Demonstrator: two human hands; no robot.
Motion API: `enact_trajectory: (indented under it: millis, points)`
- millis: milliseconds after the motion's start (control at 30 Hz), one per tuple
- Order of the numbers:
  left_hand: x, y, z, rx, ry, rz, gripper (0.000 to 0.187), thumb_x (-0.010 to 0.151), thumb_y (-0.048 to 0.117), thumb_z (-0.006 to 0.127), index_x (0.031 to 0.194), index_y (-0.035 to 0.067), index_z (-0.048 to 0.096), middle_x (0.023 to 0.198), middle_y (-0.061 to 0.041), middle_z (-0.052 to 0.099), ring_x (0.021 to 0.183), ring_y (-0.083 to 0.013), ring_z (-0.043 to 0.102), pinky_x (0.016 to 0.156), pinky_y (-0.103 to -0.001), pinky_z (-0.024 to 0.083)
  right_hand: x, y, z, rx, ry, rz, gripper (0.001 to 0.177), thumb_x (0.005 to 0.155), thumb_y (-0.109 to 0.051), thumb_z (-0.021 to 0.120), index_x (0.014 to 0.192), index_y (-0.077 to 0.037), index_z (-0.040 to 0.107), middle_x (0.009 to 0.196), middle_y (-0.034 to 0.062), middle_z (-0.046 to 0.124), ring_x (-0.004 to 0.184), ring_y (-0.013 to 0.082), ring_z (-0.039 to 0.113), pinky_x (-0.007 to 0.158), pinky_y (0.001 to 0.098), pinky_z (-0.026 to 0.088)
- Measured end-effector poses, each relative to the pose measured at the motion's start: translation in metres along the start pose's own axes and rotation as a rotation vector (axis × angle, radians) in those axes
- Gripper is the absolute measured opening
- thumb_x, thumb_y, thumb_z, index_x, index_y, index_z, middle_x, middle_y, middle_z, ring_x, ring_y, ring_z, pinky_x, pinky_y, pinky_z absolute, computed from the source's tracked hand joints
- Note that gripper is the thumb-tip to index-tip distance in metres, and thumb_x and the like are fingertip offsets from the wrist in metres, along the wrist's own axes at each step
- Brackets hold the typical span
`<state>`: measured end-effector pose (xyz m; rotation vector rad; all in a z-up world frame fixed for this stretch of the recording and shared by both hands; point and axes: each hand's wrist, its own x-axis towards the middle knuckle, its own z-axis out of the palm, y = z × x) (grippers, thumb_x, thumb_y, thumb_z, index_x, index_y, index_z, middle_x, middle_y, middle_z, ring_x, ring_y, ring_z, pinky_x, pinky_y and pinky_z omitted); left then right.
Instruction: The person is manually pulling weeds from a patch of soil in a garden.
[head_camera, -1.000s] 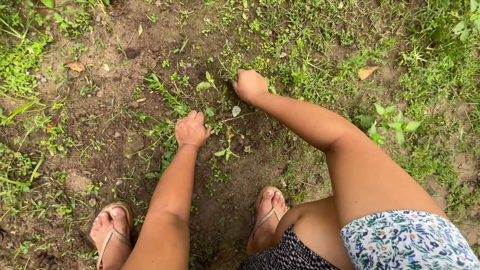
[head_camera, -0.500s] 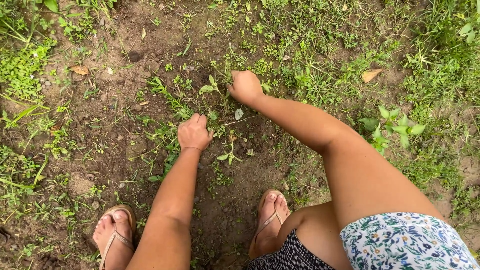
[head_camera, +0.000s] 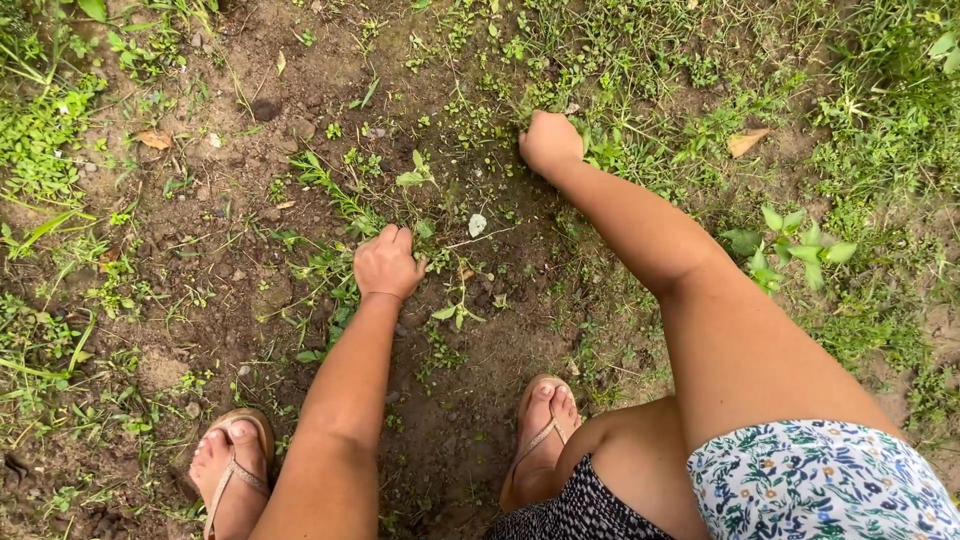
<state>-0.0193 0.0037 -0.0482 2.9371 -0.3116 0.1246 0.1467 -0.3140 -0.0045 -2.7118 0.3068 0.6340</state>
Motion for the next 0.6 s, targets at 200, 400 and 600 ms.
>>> enact_trajectory:
  millis: [200, 400, 600]
  points:
    - [0.005, -0.003, 0.000, 0.004, -0.012, 0.013, 0.040, 0.063, 0.049, 0.077, 0.084, 0.020, 0.060, 0.081, 0.000, 0.052, 0.070, -0.0283, 0.068, 0.074, -0.045, 0.055, -0.018, -0.015, 0.009, 0.002, 0.072, -0.128, 0.033, 0.093, -0.031, 0.067, 0.102, 0.000, 0.070, 0.093, 0.0257, 0.071, 0.095, 0.0462, 0.072, 0.080, 0.0553, 0.061]
    - [0.001, -0.002, 0.001, -0.009, 0.015, 0.011, 0.039, 0.066, 0.052, 0.076, 0.082, 0.021, 0.059, 0.079, 0.000, 0.052, 0.068, -0.0270, 0.068, 0.071, -0.043, 0.055, -0.111, -0.066, 0.003, -0.041, -0.254, -0.545, 0.025, 0.098, -0.013, 0.057, 0.113, 0.003, 0.070, 0.087, 0.0243, 0.072, 0.084, 0.0370, 0.074, 0.079, 0.0439, 0.064]
    - [-0.001, 0.001, -0.003, 0.013, 0.045, 0.004, 0.040, 0.070, 0.056, 0.071, 0.080, 0.020, 0.057, 0.078, 0.001, 0.051, 0.065, -0.0254, 0.068, 0.068, -0.042, 0.055, -0.126, -0.094, -0.029, -0.483, -0.336, -0.680, 0.083, 0.101, -0.058, 0.053, 0.150, 0.008, 0.040, 0.089, 0.0149, 0.070, 0.084, 0.0294, 0.074, 0.073, 0.0462, 0.062]
